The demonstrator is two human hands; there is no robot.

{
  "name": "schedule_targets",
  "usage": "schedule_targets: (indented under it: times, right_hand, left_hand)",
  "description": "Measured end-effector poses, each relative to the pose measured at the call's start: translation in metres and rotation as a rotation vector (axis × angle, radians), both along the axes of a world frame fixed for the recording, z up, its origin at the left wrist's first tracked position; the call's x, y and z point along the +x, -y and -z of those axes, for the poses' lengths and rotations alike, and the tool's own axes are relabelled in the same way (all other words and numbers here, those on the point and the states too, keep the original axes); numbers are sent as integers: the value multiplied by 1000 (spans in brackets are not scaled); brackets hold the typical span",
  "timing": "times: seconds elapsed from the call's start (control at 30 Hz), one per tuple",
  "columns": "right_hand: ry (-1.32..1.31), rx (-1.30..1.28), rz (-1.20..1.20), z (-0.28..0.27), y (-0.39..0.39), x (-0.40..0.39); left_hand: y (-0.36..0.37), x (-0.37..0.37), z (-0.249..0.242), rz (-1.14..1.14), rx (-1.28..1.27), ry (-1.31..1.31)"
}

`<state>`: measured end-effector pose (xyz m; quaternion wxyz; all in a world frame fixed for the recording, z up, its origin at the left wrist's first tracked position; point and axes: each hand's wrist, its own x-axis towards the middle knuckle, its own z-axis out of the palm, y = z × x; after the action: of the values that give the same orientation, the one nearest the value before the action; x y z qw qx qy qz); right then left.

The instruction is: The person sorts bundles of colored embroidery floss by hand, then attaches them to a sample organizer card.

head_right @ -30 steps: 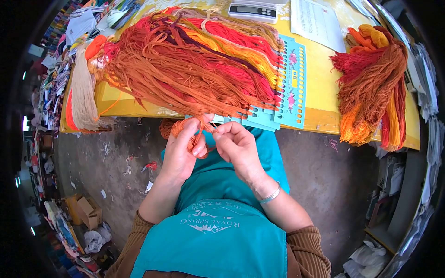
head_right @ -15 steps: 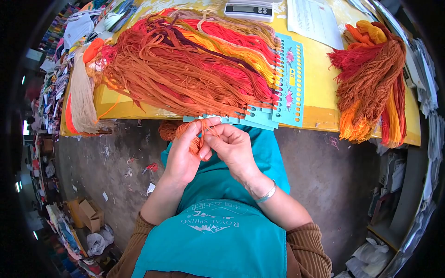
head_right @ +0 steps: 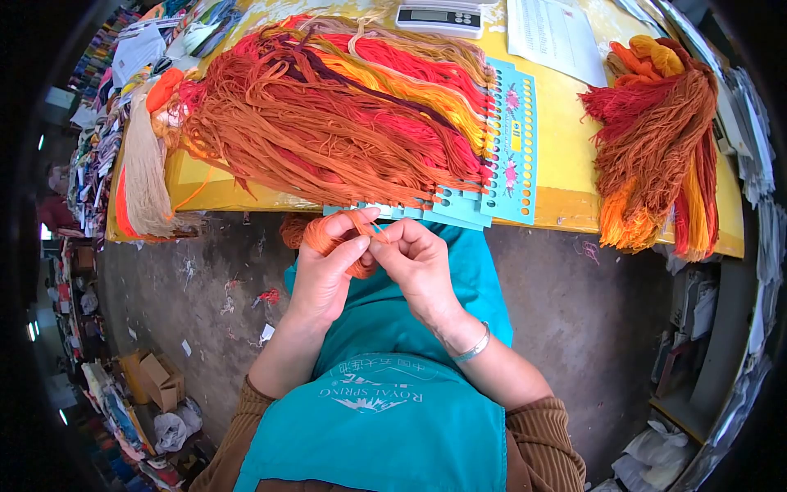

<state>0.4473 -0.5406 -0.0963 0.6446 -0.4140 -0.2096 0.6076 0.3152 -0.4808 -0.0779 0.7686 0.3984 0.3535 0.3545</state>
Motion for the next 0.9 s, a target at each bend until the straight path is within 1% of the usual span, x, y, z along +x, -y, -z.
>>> schedule_targets:
  times: [0.17, 0.23, 0.57, 0.63, 0.73, 0.83, 0.9]
  right_hand:
    - [11, -35, 18, 1, 0, 0]
    - [-61, -36, 16, 4, 1, 1]
    - [-182, -50, 44, 1, -1, 1]
    - [-180, -60, 87, 1, -2, 0]
    - [-182, -61, 83, 3, -1, 0]
    - [-192, -53, 92, 2, -2, 0]
    - [-217, -48, 81, 1, -3, 2]
  left_hand:
    - [0, -2, 1, -13, 11, -7]
    - [0, -2, 1, -17, 13, -12]
    - [-2, -3, 2, -12, 32, -8]
    - [-2, -3, 3, -7, 40, -11]
    - [-3, -4, 2, 21, -13, 6]
    - [-3, -1, 0, -4, 28, -9]
    - [-3, -1, 0, -33, -24, 5]
